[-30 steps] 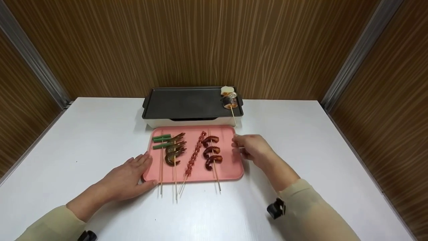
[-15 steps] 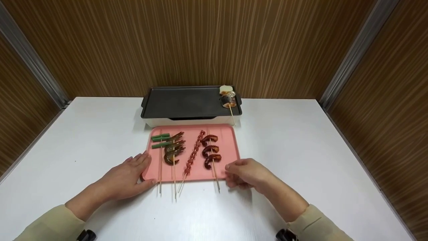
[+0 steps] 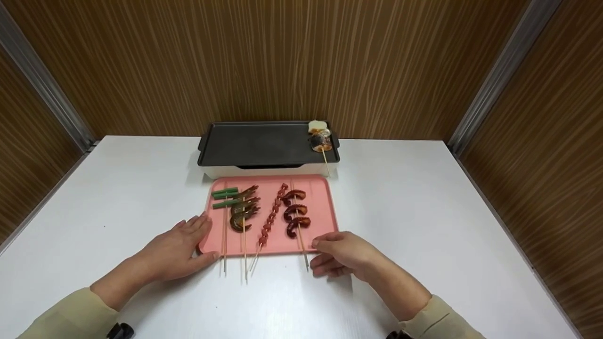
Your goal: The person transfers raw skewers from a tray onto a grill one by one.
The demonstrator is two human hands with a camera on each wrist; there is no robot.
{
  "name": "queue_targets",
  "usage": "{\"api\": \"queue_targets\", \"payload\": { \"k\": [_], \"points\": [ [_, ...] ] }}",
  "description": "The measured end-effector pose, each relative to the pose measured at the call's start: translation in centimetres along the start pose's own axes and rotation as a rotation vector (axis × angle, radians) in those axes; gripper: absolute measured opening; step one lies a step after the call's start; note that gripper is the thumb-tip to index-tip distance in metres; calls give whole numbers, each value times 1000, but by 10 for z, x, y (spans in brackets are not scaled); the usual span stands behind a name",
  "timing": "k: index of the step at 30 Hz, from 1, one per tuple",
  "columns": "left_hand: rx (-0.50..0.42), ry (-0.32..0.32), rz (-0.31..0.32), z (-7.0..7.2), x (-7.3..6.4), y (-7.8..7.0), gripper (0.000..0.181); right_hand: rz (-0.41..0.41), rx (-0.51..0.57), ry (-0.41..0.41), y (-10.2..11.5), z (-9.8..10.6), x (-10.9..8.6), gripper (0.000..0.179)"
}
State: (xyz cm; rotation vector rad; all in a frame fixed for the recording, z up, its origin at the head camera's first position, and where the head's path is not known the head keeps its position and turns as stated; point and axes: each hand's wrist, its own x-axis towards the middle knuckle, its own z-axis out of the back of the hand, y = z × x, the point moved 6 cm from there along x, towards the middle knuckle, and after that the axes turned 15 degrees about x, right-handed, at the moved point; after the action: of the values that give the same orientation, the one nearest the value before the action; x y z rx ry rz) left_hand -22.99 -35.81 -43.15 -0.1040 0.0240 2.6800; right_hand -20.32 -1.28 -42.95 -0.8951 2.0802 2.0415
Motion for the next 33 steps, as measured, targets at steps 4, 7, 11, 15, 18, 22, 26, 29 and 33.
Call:
{"api": "queue_targets", "payload": {
  "k": [4,7,11,15,18,22,26,29,33],
  "points": [
    [-2,-1,-5,0,0,0,90,-18,70,24,-3,-3,1,51],
    [-1,-1,-5,0,-1,0,90,-20,113,37,-5,-6,3,49],
    [-1,0,-3,0,-1,-1,90,-2,125,56,-6,-9,5,48],
    [5,-7,-6,0,-1,-1,90,10,120,57,-7,-12,8,49],
    [10,-11,-5,0,0,-1,90,12,115,45,-7,-14,9,49],
    [2,-6,0,0,0,0,90,19,96,19,-7,-14,10,49],
    [-7,3,6,-2,1,1,90,26,97,18,-7,-15,10,45],
    [-7,5,7,-2,1,1,90,30,111,29,-6,-16,10,39],
    [-6,4,8,-2,0,0,90,42,113,30,-5,-16,10,34]
  ]
}}
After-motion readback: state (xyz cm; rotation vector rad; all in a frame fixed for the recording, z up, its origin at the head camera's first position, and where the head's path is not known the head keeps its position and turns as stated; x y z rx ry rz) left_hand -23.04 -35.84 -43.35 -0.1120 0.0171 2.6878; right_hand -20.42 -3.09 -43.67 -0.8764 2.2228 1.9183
